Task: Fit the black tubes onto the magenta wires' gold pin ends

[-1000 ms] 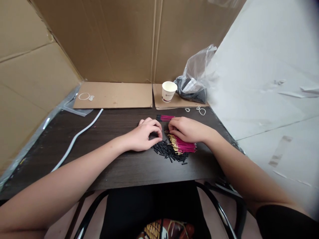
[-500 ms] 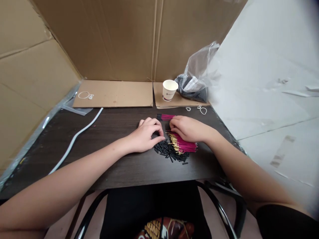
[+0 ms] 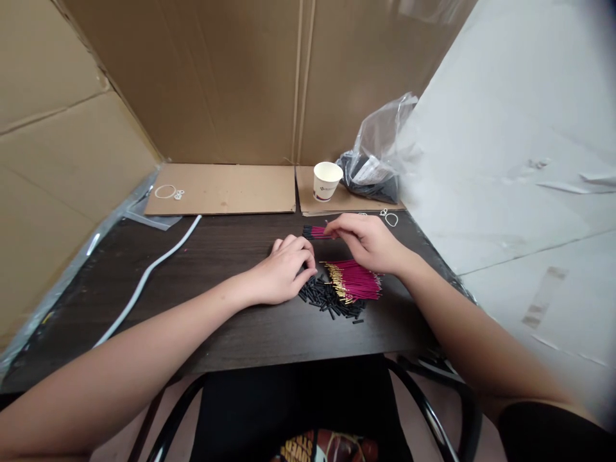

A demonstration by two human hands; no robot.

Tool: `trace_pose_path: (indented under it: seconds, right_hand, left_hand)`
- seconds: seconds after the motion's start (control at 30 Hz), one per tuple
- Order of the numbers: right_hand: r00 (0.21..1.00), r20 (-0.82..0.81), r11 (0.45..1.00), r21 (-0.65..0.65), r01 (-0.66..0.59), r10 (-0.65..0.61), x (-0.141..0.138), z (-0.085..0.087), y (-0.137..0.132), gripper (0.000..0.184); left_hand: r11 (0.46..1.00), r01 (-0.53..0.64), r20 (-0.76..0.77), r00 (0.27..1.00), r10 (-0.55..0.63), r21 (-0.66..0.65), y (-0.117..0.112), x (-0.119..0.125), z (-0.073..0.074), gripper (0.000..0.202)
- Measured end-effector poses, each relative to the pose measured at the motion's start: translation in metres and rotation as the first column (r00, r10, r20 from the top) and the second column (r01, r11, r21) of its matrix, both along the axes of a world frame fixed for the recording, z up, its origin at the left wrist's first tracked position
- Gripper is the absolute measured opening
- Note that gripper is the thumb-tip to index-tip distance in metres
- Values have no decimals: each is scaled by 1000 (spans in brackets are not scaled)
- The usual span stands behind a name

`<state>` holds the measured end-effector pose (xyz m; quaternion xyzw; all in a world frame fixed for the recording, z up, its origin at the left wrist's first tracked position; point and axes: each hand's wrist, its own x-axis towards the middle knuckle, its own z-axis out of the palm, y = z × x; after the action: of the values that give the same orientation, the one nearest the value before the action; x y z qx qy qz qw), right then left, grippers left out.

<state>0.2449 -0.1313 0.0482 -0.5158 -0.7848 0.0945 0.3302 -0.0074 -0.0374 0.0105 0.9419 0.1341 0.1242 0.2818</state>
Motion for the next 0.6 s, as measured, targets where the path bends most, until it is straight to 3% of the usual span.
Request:
trace_pose_path:
  seconds: [0.3,0.47,0.6]
  right_hand:
    - [997,74,1000,-5,-7,8,6,-11,2,18]
    - [996,91,997,83,-5,-3,4,-8,3,16]
    - [994,108,998,57,-36,30,0,-6,2,17]
  left_hand:
    - [990,-113,56,991,118,-80,8,1,1,13]
    - [988,-126,47,990,131,-94,7,2,1,14]
    - [989,-135,8,991,135,-69,4,2,3,9]
